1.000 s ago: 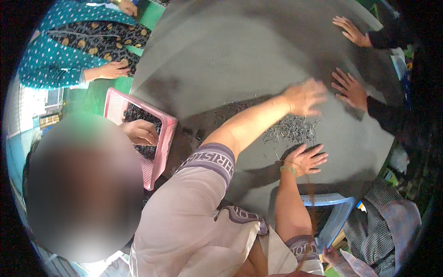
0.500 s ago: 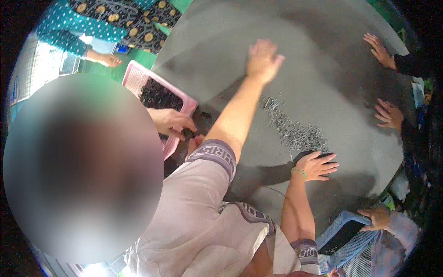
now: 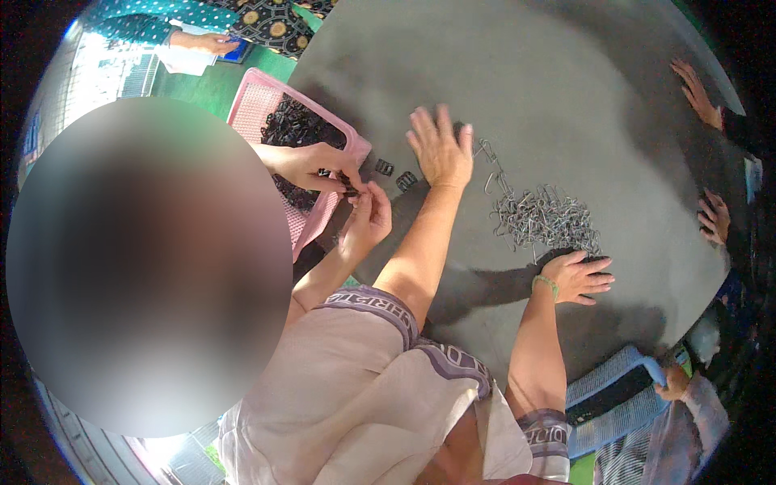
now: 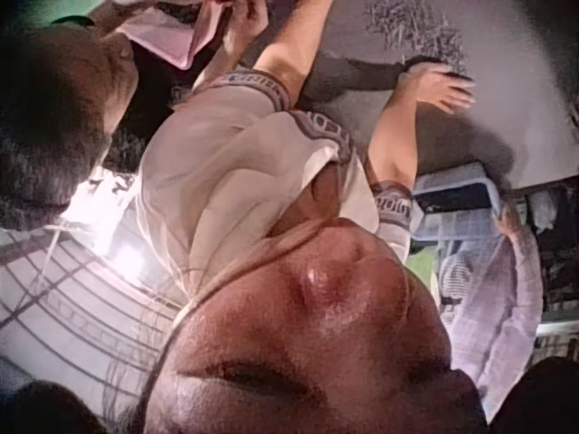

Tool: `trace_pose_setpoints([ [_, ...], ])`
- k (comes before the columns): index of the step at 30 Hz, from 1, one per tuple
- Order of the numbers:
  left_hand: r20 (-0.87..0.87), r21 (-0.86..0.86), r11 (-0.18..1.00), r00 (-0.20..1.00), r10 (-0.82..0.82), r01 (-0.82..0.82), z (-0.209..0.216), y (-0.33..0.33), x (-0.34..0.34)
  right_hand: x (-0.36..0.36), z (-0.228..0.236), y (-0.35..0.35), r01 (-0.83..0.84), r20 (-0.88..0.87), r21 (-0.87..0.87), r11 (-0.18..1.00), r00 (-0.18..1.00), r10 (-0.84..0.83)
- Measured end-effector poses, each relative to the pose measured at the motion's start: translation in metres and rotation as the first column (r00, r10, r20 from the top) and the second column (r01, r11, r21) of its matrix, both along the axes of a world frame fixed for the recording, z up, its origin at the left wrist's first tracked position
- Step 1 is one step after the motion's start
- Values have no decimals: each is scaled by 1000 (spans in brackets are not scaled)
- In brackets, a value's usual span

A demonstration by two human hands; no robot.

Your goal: The person sits at a table with several others and repeatedly picks up small black plastic components and metal clips, attaching them together by hand. They place the assembled units into a pink basket and occasionally sweep loose clips into a blue basket. The task continues until the person stands up and moves away from the table.

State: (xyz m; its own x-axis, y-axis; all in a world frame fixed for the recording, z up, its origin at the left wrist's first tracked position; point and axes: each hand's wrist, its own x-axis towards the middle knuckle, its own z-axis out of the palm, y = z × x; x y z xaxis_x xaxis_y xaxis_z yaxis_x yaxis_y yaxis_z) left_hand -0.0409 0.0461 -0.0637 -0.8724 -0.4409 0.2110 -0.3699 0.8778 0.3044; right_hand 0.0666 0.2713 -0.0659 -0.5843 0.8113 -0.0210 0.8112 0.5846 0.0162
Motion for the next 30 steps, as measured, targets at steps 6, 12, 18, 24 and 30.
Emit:
trace_pose_setpoints([
  [6,-198,395,587,689,-697,707,9,77,48,2,-1,-4,-30,-41,-2,1000,999,30],
  [12,-117,46,987,982,-148,154,33,-11,97,2,-1,-4,-7,-63,5,1000,998,8],
  [18,-60,-162,980,990,-128,117,5,-61,115,5,-10,-2,-52,-111,26,998,992,54],
  [24,-69,369,629,696,-715,684,27,13,107,6,-5,7,-164,-276,-116,980,953,126],
  [30,-34,225,316,332,-943,922,31,78,35,-19,1,43,-655,-564,-282,701,704,432],
])
